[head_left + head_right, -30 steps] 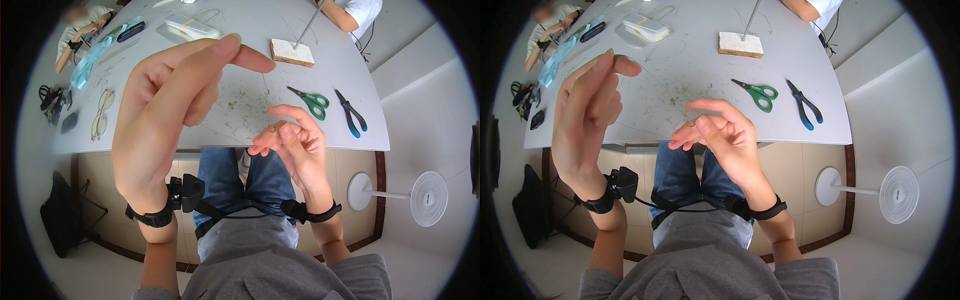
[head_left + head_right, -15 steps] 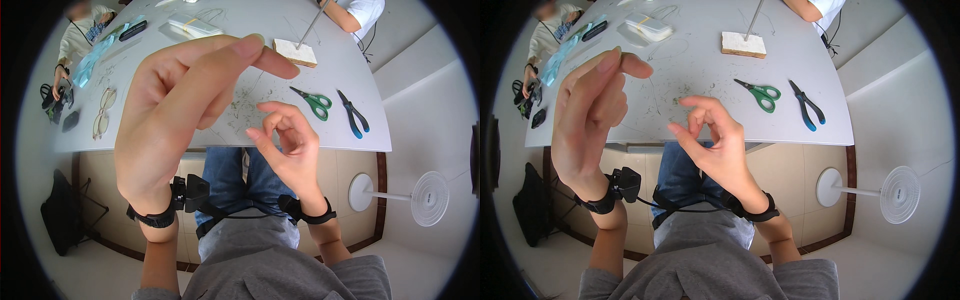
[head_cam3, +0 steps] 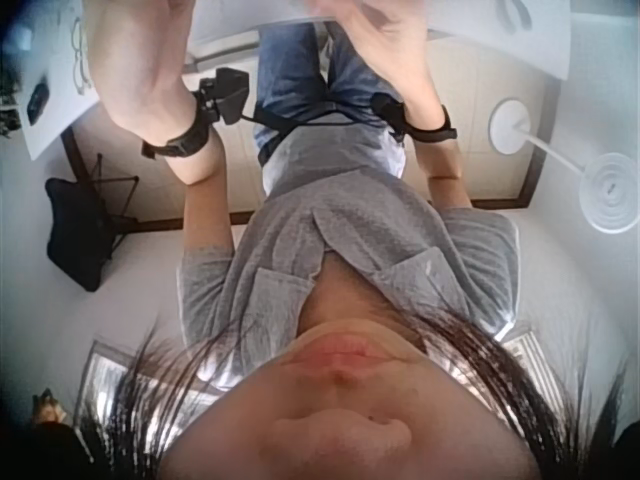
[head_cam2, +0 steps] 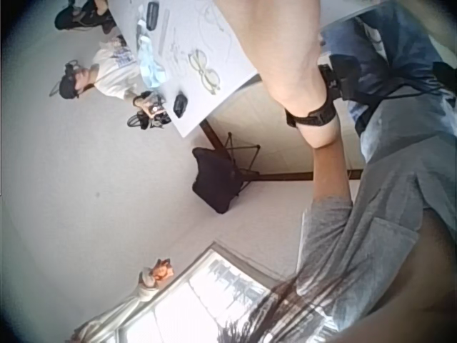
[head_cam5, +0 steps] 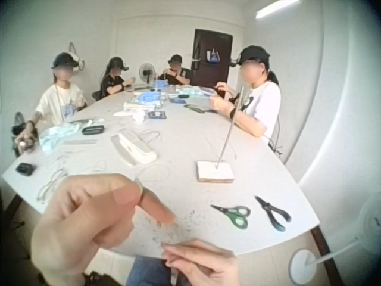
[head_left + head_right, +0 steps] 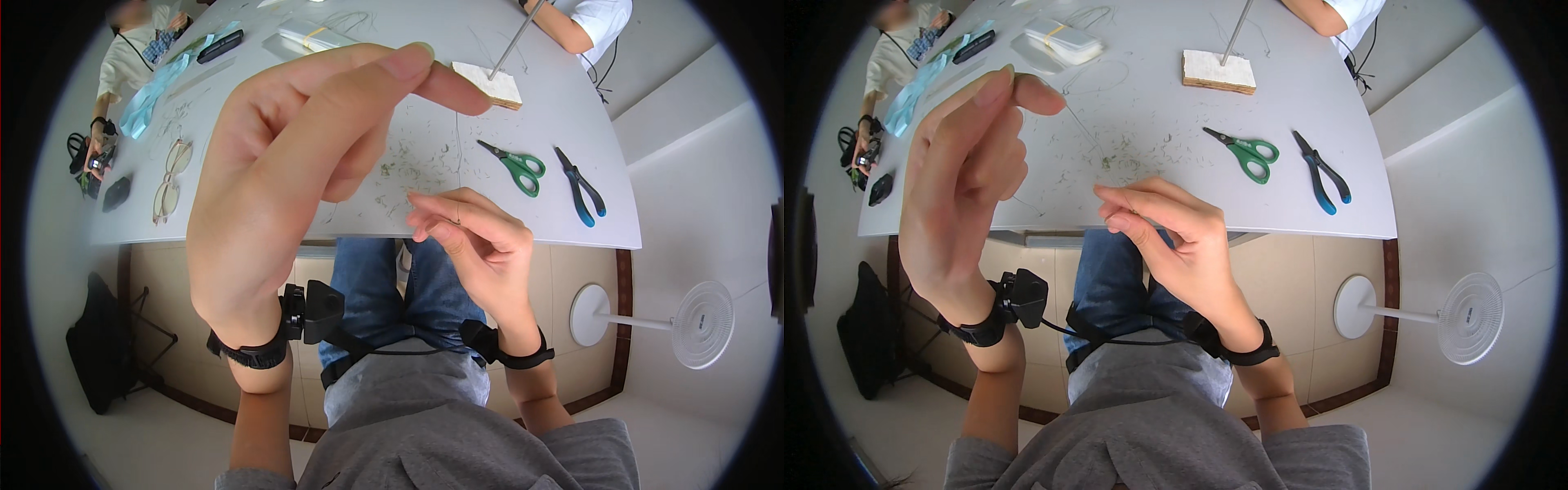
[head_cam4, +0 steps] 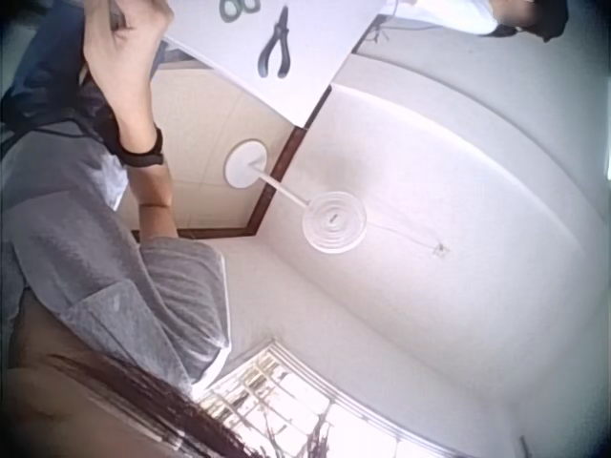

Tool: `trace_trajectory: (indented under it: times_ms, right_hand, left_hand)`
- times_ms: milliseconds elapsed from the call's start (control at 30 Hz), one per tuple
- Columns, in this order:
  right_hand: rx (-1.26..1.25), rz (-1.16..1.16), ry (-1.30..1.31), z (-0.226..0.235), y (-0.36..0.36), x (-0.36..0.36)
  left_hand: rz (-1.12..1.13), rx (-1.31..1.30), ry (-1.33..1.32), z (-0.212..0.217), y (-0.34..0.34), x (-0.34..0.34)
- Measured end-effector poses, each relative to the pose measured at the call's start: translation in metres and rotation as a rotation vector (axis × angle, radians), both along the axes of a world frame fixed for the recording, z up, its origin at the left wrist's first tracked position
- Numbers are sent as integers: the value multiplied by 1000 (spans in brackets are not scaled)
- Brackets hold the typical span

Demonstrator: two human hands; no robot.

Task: Assembling small components like beads and swivels onto a fishing line and using scissors to cut the line.

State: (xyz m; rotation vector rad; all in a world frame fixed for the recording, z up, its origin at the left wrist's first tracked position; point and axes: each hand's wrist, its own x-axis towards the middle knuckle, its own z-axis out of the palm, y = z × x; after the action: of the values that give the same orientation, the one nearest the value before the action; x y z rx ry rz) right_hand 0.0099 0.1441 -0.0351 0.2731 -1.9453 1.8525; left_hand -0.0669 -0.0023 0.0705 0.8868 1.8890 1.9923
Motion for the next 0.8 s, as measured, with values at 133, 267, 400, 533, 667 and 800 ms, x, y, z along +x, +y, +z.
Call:
trace_trajectory:
  times_ms: [133, 267, 400, 533, 667, 800]
  right_hand:
    - [-223, 233, 18, -7, 4, 3]
    - [-331, 277, -17, -5, 1, 4]
    - [-305, 239, 41, -9, 5, 3]
    - [-387, 171, 93, -18, 4, 2]
    - [-448, 140, 57, -17, 2, 2]
    - [-327, 73, 55, -16, -1, 8]
  left_hand:
    - [-24, 17, 16, 1, 0, 0]
    - [-31, 22, 32, 2, 1, 0]
    - [-43, 30, 23, 1, 1, -1]
    - [-67, 32, 26, 3, -1, 0]
    - [29, 21, -72, -2, -9, -4]
    - [28, 82, -74, -4, -6, -4]
